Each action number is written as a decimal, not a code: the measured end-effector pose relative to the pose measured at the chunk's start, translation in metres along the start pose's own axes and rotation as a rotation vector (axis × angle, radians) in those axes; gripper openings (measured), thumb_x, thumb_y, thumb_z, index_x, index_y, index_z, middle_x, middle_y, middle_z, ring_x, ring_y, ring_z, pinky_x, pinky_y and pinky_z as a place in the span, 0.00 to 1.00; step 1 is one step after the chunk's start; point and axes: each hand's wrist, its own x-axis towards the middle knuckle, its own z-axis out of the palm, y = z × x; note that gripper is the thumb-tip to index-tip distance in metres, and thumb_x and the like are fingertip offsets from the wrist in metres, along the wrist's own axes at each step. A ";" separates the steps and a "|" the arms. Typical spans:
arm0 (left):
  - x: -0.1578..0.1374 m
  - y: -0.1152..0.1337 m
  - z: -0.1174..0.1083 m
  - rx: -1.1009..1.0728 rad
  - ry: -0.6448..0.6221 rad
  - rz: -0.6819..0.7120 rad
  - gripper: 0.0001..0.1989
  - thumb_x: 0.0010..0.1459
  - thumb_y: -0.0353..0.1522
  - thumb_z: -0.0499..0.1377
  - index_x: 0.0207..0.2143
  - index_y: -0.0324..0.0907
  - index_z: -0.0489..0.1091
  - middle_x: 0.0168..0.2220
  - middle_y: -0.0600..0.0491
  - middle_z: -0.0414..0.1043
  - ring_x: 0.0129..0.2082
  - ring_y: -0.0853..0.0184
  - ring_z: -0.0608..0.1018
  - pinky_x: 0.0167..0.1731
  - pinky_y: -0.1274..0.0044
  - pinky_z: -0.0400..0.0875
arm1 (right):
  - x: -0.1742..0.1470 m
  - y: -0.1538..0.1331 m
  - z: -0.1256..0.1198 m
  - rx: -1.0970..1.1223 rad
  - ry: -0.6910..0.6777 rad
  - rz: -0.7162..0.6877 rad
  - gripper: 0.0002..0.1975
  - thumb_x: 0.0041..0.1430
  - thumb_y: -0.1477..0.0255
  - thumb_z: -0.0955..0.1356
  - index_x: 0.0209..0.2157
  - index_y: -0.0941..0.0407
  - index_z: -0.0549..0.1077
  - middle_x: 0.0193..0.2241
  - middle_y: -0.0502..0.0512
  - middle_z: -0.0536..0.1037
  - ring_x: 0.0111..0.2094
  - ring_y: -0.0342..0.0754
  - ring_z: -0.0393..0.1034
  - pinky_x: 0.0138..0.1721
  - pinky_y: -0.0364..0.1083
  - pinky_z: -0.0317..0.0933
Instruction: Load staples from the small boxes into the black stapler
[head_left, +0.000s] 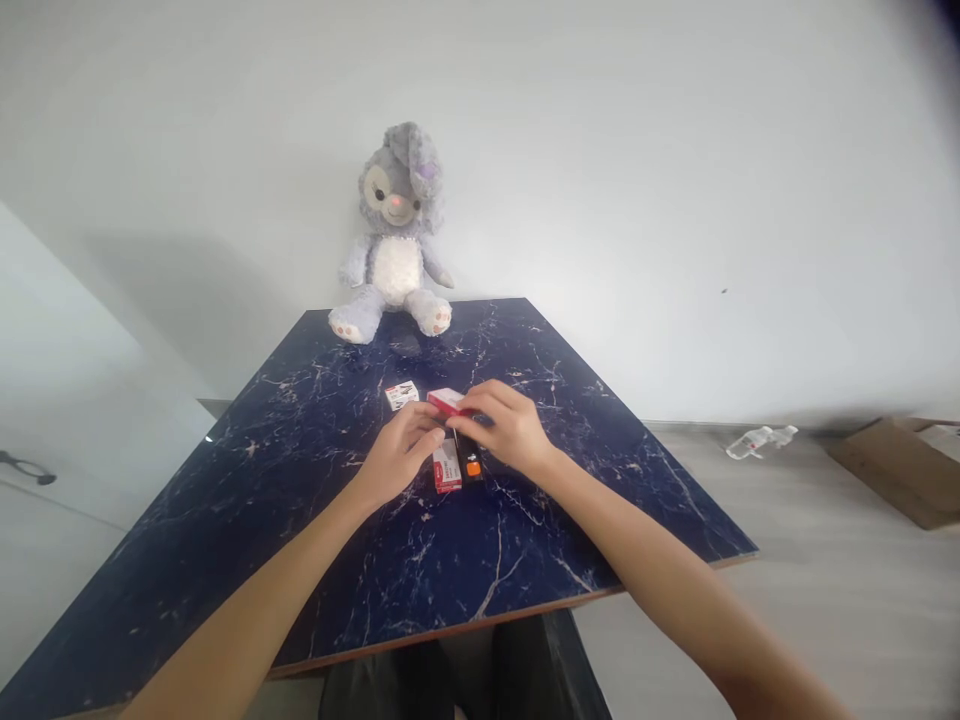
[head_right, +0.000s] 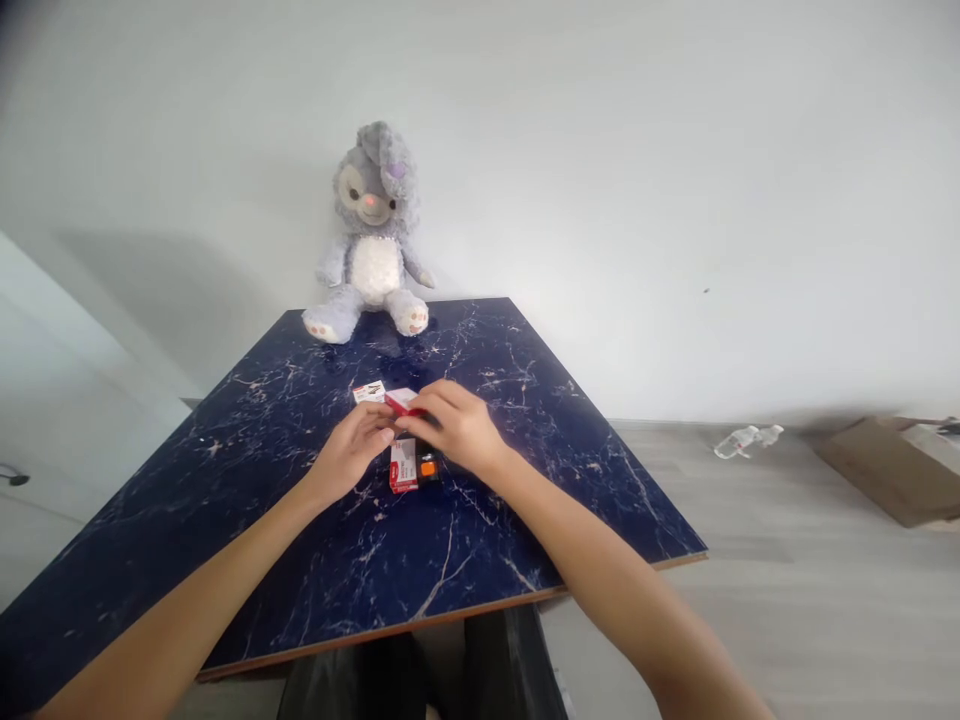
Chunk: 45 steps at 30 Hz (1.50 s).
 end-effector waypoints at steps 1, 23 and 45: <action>0.000 -0.001 0.001 -0.094 -0.016 -0.009 0.13 0.61 0.40 0.60 0.45 0.43 0.67 0.44 0.48 0.75 0.45 0.61 0.77 0.46 0.68 0.72 | -0.002 -0.002 0.003 -0.002 -0.025 -0.053 0.07 0.63 0.66 0.70 0.39 0.55 0.75 0.36 0.56 0.78 0.38 0.47 0.73 0.41 0.46 0.69; -0.001 0.008 -0.011 0.170 -0.116 -0.017 0.32 0.57 0.41 0.62 0.62 0.47 0.58 0.56 0.45 0.70 0.53 0.54 0.74 0.51 0.64 0.70 | -0.004 -0.010 0.006 0.177 -0.347 0.175 0.34 0.52 0.62 0.73 0.60 0.52 0.63 0.52 0.61 0.73 0.51 0.59 0.67 0.53 0.60 0.63; 0.001 0.009 -0.028 0.573 -0.302 -0.025 0.32 0.44 0.45 0.70 0.51 0.46 0.69 0.50 0.47 0.71 0.48 0.52 0.74 0.49 0.61 0.68 | -0.007 0.013 -0.005 0.142 -0.334 0.291 0.21 0.72 0.59 0.55 0.56 0.53 0.68 0.50 0.59 0.75 0.52 0.55 0.67 0.55 0.57 0.60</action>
